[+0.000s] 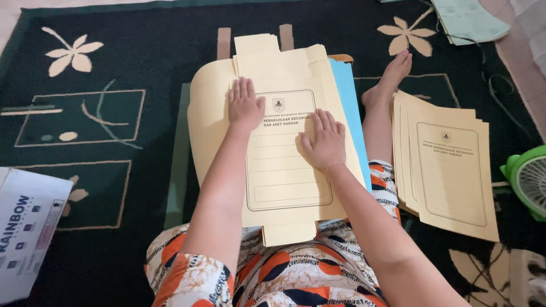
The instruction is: Folding and creasing yellow cardstock document folders by hand.
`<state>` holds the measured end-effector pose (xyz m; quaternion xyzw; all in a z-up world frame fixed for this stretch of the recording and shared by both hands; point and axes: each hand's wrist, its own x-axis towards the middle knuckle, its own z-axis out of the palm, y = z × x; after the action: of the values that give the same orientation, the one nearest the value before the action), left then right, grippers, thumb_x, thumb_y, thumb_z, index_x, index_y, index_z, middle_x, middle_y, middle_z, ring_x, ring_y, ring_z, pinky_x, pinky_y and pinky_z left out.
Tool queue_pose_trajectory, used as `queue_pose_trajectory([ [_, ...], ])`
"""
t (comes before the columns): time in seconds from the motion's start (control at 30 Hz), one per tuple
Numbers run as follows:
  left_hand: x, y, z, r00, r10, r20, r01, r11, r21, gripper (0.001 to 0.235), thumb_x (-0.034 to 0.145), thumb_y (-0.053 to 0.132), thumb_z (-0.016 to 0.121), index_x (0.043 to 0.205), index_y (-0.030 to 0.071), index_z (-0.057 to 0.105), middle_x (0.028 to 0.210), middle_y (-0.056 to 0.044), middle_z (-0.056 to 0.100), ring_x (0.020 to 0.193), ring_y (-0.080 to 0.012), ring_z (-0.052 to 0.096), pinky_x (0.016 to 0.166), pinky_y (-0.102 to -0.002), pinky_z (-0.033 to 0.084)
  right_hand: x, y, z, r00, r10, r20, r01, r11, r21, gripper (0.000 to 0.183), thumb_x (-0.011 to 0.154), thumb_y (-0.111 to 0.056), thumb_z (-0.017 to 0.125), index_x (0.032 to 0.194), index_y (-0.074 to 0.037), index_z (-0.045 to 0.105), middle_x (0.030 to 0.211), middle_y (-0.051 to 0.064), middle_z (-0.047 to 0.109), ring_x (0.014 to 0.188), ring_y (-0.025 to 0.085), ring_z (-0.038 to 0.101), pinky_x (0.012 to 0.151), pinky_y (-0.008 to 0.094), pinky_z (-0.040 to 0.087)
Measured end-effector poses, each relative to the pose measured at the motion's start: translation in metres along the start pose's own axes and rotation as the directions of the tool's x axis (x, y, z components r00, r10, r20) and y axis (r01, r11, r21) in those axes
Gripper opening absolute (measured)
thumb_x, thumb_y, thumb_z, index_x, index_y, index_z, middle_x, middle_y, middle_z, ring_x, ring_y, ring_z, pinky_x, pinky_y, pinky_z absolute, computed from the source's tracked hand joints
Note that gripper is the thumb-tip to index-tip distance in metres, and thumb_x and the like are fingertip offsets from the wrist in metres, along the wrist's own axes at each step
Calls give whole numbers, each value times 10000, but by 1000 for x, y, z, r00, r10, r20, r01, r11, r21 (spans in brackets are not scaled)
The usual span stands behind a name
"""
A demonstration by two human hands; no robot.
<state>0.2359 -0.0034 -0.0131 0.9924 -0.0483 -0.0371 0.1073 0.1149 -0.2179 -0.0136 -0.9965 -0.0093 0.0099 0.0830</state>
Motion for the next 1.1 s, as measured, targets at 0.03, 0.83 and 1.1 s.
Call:
queue_pose_trajectory([
  [0.03, -1, -5, 3, 1000, -6, -2, 6, 1000, 12, 691, 1088, 459, 261, 1636, 44, 202, 1716, -157, 109, 1586, -310, 39, 1284, -469, 44, 0, 1, 2, 1000, 2, -4, -2, 1000, 2, 700, 1004, -534, 264, 1588, -163, 367, 1673, 79, 322, 1559, 227, 236, 1184, 431, 190],
  [0.83, -260, 18, 8, 997, 69, -31, -72, 989, -131, 714, 1045, 411, 311, 1603, -24, 211, 1683, -260, 142, 1567, -417, 65, 1246, -534, 61, -1, 3, 3, 992, -14, -125, 22, 998, 64, 614, 1001, -499, 392, 1504, -165, 503, 1601, 74, 448, 1521, 234, 333, 1182, 428, 220],
  [1.1, -254, 7, 40, 973, 107, -203, -121, 991, -59, 722, 1021, 431, 383, 1585, -9, 280, 1653, -247, 247, 1553, -403, 166, 1250, -530, 116, 13, 35, 55, 966, -96, -240, 91, 995, -34, 361, 999, -505, 505, 1255, -331, 691, 1263, -97, 652, 1298, 117, 547, 1155, 412, 267],
])
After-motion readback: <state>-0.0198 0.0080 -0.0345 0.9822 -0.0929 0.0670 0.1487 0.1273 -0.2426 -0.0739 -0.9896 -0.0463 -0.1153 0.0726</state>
